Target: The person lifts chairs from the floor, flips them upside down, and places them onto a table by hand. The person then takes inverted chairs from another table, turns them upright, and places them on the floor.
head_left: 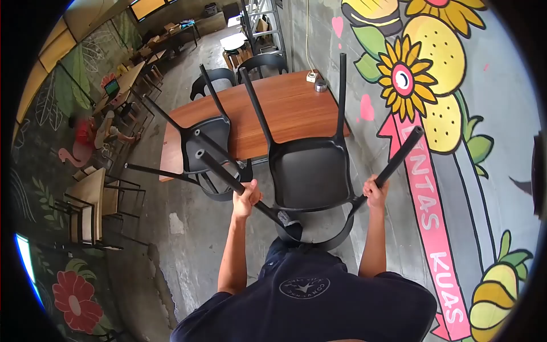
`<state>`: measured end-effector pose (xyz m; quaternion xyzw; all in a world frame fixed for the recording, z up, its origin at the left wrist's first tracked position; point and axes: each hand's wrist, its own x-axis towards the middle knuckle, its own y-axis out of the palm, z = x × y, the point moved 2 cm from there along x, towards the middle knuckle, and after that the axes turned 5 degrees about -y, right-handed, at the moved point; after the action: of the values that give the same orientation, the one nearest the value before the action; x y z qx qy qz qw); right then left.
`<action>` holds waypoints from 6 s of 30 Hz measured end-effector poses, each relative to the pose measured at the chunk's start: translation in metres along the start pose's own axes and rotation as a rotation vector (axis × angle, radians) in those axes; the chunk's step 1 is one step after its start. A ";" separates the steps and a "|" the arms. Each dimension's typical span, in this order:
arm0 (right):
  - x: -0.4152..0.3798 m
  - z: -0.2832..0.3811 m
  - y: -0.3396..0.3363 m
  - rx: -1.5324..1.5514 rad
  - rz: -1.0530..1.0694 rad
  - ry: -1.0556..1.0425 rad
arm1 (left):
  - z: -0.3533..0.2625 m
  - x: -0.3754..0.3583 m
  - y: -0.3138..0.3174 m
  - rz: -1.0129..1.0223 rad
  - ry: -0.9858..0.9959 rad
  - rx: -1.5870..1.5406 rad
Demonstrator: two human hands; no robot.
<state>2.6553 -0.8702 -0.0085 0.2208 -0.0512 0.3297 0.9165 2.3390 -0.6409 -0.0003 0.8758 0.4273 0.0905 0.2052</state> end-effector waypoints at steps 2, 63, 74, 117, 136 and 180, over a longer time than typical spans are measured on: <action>0.024 -0.026 0.005 0.002 -0.009 0.030 | 0.009 0.022 -0.010 -0.023 -0.009 -0.004; -0.201 -0.261 -0.019 -0.772 0.612 1.283 | 0.180 -0.174 -0.142 -0.489 -0.654 0.422; -0.160 -0.232 0.217 -0.545 1.017 0.728 | 0.031 -0.227 -0.211 -0.716 -0.015 0.336; -0.082 0.022 0.823 0.621 0.776 -1.350 | -0.566 -0.346 -0.508 -0.268 1.648 1.011; -0.005 -0.066 0.876 0.040 0.502 -1.284 | -0.633 0.098 -0.683 0.439 1.253 0.586; 0.548 -0.624 1.068 -0.296 0.048 0.104 | -0.369 0.947 -0.832 0.295 -0.617 -0.572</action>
<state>2.3798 0.4542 -0.0411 0.0646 -0.0573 0.3515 0.9322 2.2097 0.6651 -0.0477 0.8216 0.1742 -0.0322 0.5418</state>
